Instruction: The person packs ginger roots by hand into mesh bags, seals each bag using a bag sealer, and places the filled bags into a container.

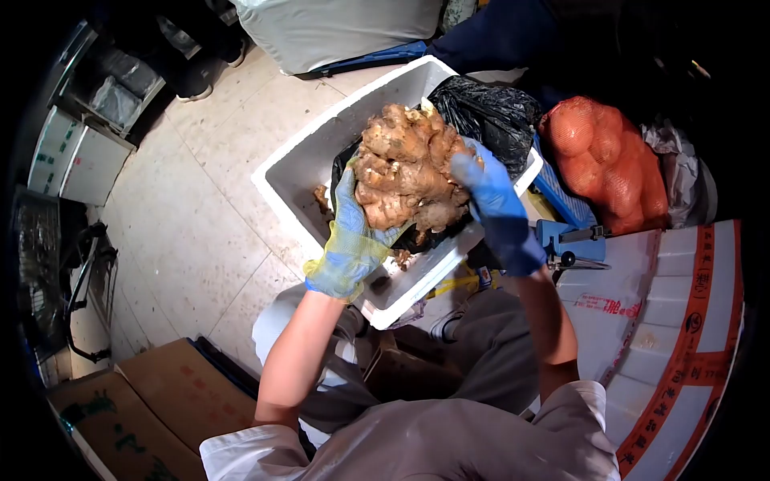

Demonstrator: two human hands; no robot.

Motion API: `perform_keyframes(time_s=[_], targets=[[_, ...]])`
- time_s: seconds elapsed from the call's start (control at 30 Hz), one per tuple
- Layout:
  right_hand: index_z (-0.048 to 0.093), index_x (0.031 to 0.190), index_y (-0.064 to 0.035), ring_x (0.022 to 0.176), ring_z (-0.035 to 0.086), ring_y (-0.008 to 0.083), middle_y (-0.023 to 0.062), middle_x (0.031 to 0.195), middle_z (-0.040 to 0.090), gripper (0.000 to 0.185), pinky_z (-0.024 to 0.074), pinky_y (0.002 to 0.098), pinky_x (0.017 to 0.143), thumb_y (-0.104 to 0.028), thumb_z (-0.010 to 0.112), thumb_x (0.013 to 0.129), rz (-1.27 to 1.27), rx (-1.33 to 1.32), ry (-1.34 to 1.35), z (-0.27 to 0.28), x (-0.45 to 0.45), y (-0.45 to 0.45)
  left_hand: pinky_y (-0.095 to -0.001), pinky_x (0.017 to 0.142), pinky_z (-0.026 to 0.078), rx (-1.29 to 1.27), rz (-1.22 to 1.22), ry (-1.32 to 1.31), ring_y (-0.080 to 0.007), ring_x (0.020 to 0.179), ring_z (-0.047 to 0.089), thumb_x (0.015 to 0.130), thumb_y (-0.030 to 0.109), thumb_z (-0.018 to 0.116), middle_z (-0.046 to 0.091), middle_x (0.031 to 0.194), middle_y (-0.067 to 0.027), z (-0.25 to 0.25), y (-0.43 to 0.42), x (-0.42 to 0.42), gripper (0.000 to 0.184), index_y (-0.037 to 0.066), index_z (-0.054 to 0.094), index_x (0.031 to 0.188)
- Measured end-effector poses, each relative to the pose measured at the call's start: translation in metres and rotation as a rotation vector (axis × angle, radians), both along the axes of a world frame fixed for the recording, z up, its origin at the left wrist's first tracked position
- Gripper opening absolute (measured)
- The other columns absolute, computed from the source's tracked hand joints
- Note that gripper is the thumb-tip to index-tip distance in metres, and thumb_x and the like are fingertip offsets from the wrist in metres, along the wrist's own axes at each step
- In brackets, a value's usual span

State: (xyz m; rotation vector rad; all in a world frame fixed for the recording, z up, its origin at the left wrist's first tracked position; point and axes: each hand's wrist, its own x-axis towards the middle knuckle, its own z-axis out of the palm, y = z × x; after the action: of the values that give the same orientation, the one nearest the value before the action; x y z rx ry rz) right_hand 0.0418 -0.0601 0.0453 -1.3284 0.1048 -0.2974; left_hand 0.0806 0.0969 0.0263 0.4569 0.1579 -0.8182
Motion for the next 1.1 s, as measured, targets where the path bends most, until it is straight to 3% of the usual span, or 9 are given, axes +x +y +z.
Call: perform_keyframes(time_s=[0.07,0.3,0.33,0.43,0.63,0.7,0.83,0.93,1.1], targets=[[0.04,0.109,0.0014,0.085,0.052,0.0121,0.007,0.094,0.053,0.045,0.0415,0.0237,0.078,-0.011,0.063,0.072,-0.09,0.032,0.152,0.009,-0.017,0.016,-0.0404,0.081,0.045,0.048,0.033,-0.032,-0.0246,0.1,0.05,0.081,0.049,0.038,0.047,0.113,-0.0102,-0.01,-0.006,0.001,0.053,0.01,0.038,0.117],[0.043,0.106,0.0017,0.082,0.053,0.0108,0.0071,0.092,0.055,0.04,0.0434,0.0225,0.075,-0.007,0.061,0.071,-0.236,0.206,0.192,0.008,-0.038,0.012,-0.039,0.084,0.042,0.161,0.135,-0.268,-0.0234,0.097,0.05,0.085,0.042,0.034,0.049,0.109,-0.0105,-0.018,-0.016,-0.007,0.044,0.006,0.044,0.109],[0.045,0.105,0.0023,0.082,0.054,0.0122,0.008,0.092,0.055,0.038,0.0432,0.0233,0.075,-0.009,0.059,0.072,-0.227,0.16,0.192,0.015,-0.04,0.007,-0.0374,0.084,0.042,0.162,0.1,-0.433,-0.022,0.096,0.05,0.082,0.045,0.038,0.05,0.108,-0.0096,-0.017,-0.012,-0.006,0.049,0.006,0.043,0.111],[0.047,0.104,0.0028,0.082,0.054,0.0138,0.0084,0.093,0.055,0.035,0.0429,0.0245,0.075,-0.014,0.055,0.074,-0.175,0.252,0.064,0.029,-0.05,-0.003,-0.0344,0.084,0.041,-0.051,0.067,-0.408,-0.0221,0.097,0.05,0.079,0.043,0.047,0.049,0.106,-0.011,-0.016,-0.002,0.001,0.053,0.003,0.041,0.114],[0.049,0.1,0.003,0.079,0.054,0.0112,0.0061,0.09,0.056,0.031,0.0428,0.0217,0.072,-0.018,0.051,0.077,-0.137,0.211,0.12,0.026,-0.054,-0.016,-0.0299,0.093,0.027,0.045,-0.195,-0.684,-0.0177,0.11,0.037,0.07,0.028,0.057,0.039,0.119,-0.0079,-0.028,-0.006,-0.004,0.064,0.002,0.03,0.122],[0.051,0.097,0.0024,0.077,0.053,0.0092,0.0043,0.086,0.056,0.028,0.0426,0.0196,0.069,-0.016,0.055,0.076,-0.07,-0.034,0.27,0.035,-0.055,-0.008,-0.0334,0.092,0.033,0.123,-0.189,-0.673,-0.0195,0.112,0.037,0.068,0.037,0.059,0.036,0.123,-0.0091,-0.016,-0.005,-0.01,0.073,0.002,0.028,0.124],[0.05,0.1,0.0021,0.076,0.052,0.0076,0.0036,0.085,0.055,0.033,0.0422,0.0186,0.067,-0.015,0.059,0.074,0.038,-0.092,0.336,0.031,-0.045,-0.01,-0.0333,0.091,0.034,0.12,-0.223,-0.658,-0.0195,0.112,0.037,0.071,0.032,0.058,0.036,0.124,-0.0093,-0.009,0.0,-0.01,0.069,0.002,0.027,0.124],[0.048,0.102,0.0023,0.075,0.052,0.0081,0.0044,0.084,0.056,0.039,0.0425,0.0194,0.068,-0.017,0.062,0.072,0.06,-0.146,0.392,0.022,-0.039,-0.007,-0.026,0.086,0.037,0.16,-0.154,-0.362,-0.014,0.105,0.042,0.078,0.007,0.051,0.042,0.117,-0.006,-0.018,-0.007,-0.014,0.048,0.002,0.031,0.121],[0.048,0.104,0.0006,0.075,0.052,0.0078,0.0043,0.087,0.056,0.04,0.0423,0.0198,0.068,-0.016,0.064,0.07,-0.08,-0.187,0.475,-0.009,-0.041,-0.002,-0.0251,0.084,0.04,0.26,-0.127,-0.372,-0.0137,0.096,0.048,0.075,0.002,0.055,0.049,0.107,-0.0064,-0.036,-0.011,-0.009,0.045,0.002,0.037,0.116]])
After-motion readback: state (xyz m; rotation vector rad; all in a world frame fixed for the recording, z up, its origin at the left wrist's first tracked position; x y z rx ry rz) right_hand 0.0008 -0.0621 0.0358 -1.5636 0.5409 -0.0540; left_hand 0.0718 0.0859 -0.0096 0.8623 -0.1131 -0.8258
